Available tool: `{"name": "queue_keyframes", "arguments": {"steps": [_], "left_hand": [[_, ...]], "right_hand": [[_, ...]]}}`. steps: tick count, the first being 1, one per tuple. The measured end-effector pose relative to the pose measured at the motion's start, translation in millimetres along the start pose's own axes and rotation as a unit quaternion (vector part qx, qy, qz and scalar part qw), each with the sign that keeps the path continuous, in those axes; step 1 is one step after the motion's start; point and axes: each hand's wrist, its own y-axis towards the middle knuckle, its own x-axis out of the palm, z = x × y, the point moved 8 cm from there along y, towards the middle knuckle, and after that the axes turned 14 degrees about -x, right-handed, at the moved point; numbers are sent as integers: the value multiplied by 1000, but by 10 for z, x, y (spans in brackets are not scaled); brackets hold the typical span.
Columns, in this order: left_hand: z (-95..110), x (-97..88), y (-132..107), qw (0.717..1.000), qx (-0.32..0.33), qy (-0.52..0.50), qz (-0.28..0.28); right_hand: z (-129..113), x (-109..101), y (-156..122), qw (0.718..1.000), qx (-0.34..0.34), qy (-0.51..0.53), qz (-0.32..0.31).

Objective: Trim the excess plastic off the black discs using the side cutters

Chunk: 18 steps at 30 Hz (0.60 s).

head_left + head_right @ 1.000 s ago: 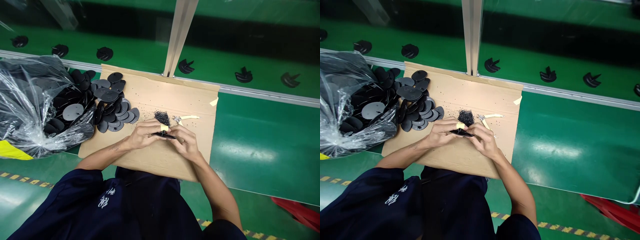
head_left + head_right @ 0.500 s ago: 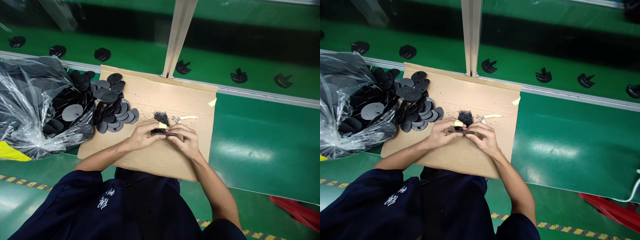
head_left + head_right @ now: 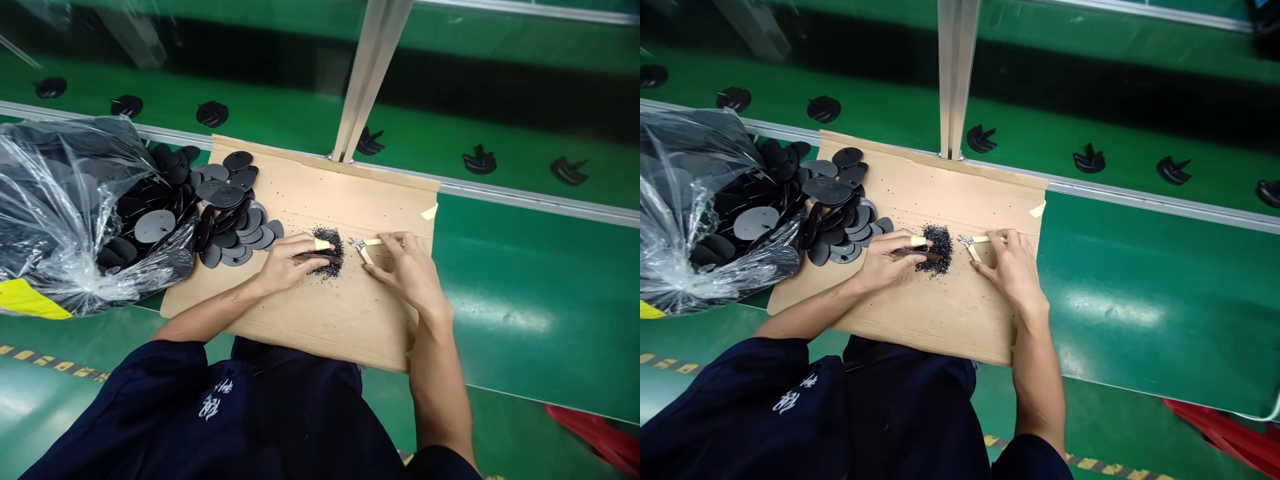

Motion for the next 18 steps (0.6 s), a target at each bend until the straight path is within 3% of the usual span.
{"name": "queue_keyframes", "arguments": {"steps": [7, 13, 18], "left_hand": [[-58, -10, 9, 1000, 1, 12, 3], [-60, -2, 12, 1000, 10, 2, -5], [-75, -4, 15, 1000, 6, 5, -1]], "right_hand": [[-100, -26, 25, 1000, -4, -3, 14], [-290, -155, 90, 985, -37, 128, 112], [-596, -143, 157, 961, -95, 225, 133]]}}
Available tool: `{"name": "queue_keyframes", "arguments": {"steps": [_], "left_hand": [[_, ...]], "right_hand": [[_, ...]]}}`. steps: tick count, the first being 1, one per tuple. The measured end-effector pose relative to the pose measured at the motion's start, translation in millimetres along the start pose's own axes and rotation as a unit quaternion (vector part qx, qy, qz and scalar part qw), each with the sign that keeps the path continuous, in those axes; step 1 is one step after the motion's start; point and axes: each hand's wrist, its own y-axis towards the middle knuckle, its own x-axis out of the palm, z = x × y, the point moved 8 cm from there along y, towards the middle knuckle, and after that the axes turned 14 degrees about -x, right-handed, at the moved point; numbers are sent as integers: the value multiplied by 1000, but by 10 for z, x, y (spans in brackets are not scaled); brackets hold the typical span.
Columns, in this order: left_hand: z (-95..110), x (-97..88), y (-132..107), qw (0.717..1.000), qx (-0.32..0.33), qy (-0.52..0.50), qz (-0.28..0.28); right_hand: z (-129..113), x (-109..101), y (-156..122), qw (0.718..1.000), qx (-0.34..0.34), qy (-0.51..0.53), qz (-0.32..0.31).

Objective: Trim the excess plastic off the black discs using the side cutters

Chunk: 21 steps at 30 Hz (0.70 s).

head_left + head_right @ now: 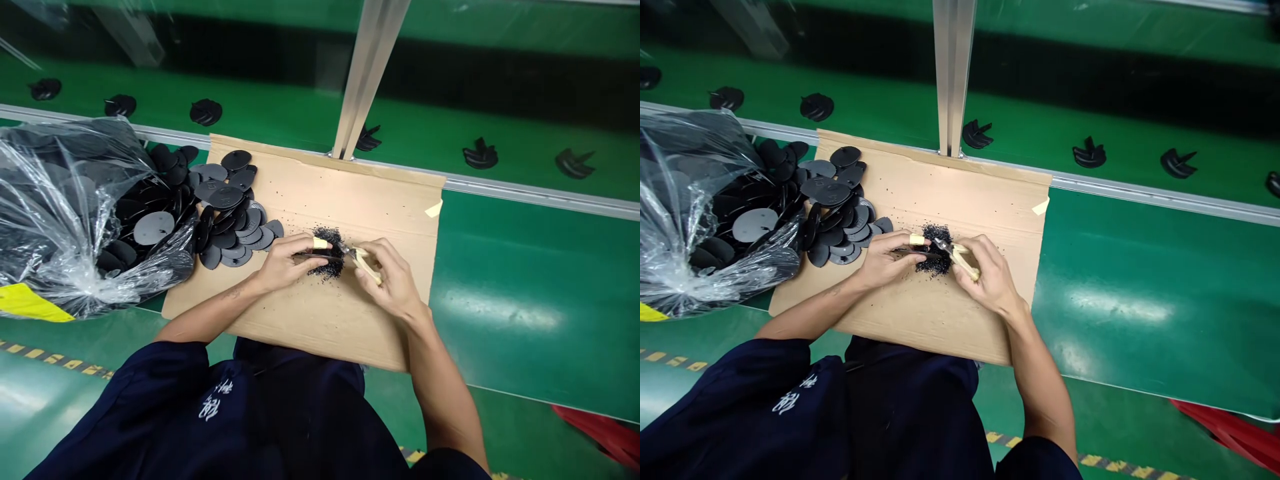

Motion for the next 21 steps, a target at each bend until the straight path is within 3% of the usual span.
{"name": "queue_keyframes", "arguments": {"steps": [10, 21], "left_hand": [[9, 22, -12, 1000, 18, -10, -14], [-26, 59, -16, 999, -4, -30, -38]], "right_hand": [[-69, 1, 9, 997, -59, -50, 10], [-134, -42, -4, 987, -100, -125, 11]]}}
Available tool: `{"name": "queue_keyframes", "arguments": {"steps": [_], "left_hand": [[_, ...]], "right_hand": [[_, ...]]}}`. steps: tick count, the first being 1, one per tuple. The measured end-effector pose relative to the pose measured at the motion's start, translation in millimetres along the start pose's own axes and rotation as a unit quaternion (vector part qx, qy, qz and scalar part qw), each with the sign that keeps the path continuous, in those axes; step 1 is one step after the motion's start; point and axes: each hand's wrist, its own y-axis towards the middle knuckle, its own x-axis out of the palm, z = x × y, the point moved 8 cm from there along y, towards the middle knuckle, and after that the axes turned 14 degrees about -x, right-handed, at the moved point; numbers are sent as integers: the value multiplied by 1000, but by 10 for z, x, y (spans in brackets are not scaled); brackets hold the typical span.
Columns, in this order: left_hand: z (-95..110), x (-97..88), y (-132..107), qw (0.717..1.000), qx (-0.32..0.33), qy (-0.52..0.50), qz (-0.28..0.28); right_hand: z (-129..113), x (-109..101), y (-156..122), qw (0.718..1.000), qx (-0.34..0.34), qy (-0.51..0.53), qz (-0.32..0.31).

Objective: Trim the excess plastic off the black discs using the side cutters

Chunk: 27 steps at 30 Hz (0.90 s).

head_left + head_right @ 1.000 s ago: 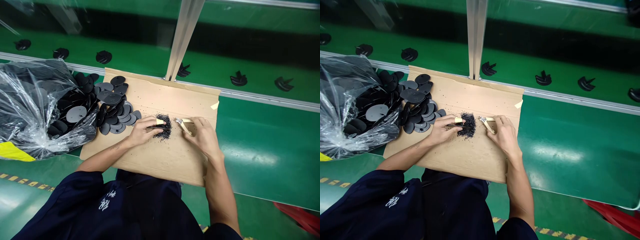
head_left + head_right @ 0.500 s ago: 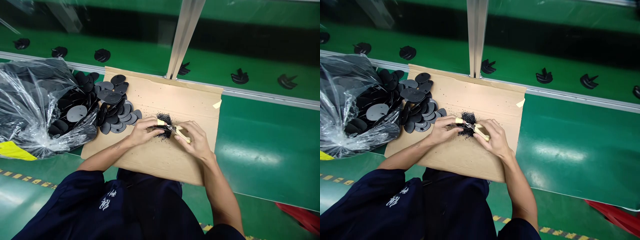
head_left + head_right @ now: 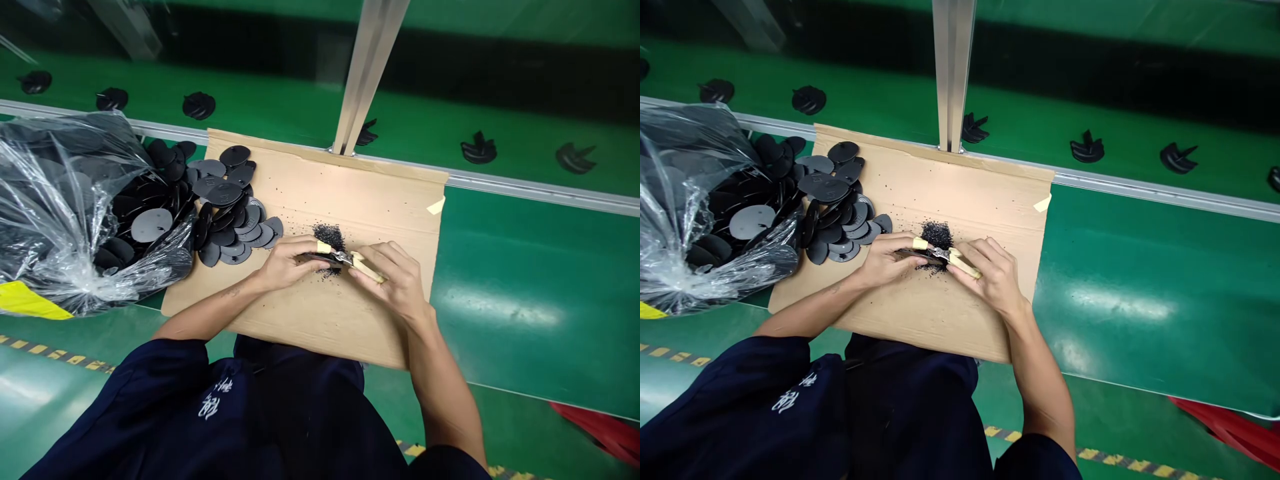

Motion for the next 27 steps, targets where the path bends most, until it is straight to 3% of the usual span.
{"name": "queue_keyframes", "arguments": {"steps": [8, 13, 20, 23, 27], "left_hand": [[-25, 25, 7, 1000, -27, -11, -10], [36, -15, 1, 997, 0, 82, 16], [65, 137, -54, 965, 78, 250, -29], [42, 83, -40, 959, 67, 274, 2], [-41, -48, -9, 980, -10, 192, 48]], "right_hand": [[9, 12, -29, 1000, 20, -9, -1], [64, 10, -27, 999, 27, -40, 3], [56, 61, -5, 994, 19, -100, -30], [112, 35, -20, 996, 51, -69, -23], [224, -53, -49, 988, 147, 46, 29]]}}
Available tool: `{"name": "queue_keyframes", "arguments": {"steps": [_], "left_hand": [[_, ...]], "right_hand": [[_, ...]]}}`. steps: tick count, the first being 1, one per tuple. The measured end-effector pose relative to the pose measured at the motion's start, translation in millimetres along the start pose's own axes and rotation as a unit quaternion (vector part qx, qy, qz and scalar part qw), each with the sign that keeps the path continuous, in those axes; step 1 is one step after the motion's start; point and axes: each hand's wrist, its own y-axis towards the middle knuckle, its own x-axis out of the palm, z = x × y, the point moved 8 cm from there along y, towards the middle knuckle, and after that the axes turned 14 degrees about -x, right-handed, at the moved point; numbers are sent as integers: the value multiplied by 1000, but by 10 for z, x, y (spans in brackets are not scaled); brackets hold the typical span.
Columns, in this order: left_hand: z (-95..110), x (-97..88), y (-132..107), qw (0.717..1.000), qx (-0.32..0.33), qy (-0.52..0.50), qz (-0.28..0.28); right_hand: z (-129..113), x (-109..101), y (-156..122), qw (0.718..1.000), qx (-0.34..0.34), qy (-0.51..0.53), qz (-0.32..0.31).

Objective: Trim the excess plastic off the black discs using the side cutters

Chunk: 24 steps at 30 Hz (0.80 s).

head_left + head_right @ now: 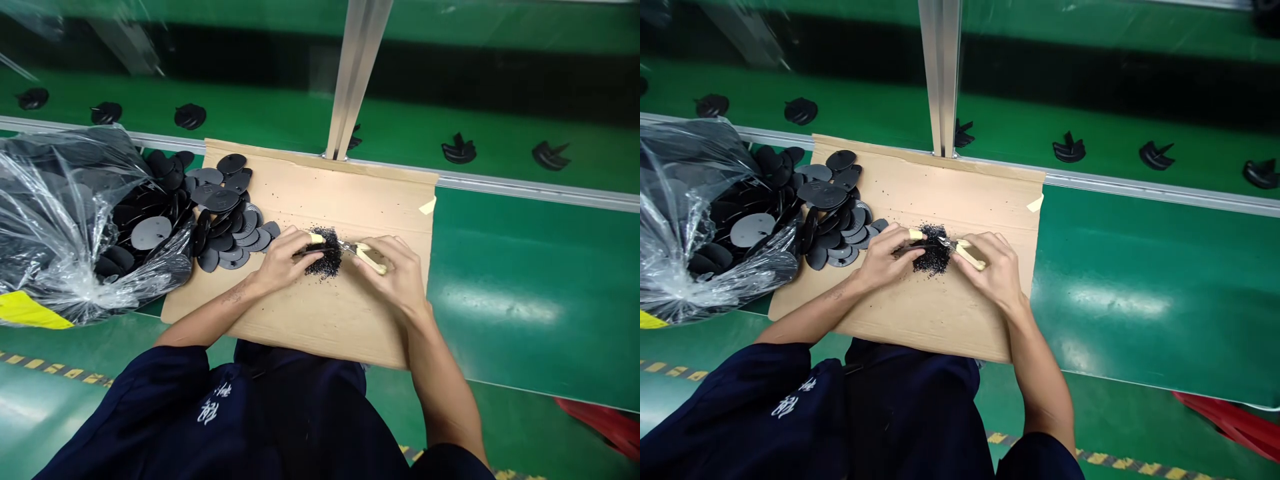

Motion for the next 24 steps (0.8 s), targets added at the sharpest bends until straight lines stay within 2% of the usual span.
{"name": "queue_keyframes", "arguments": {"steps": [2, 4, 7, 10, 13, 15, 19, 21, 24], "left_hand": [[-119, -6, 14, 995, -77, -59, 6], [-216, 18, 9, 982, -137, -133, 6], [-258, 94, -2, 959, -161, -231, -18], [-213, 120, -9, 966, -129, -219, -38], [-111, 130, -21, 990, -52, -112, -61], [-56, 147, -33, 995, -6, -63, -78], [-20, 111, -14, 994, 13, -79, -76], [-17, 87, 4, 992, -4, -109, -71], [1, 79, 9, 985, -22, -153, -74]], "right_hand": [[25, 24, -7, 994, 47, 94, 0], [-13, 101, -13, 982, 61, 176, -21], [-111, 210, -26, 975, 31, 214, -51], [-195, 234, -28, 988, -33, 145, -46], [-287, 220, -24, 992, -95, 78, -37], [-333, 201, -17, 989, -114, 84, -37], [-290, 37, 12, 987, -85, 134, 17], [-191, -57, 16, 992, -45, 105, 50], [-95, -101, 17, 998, -26, 35, 53]]}}
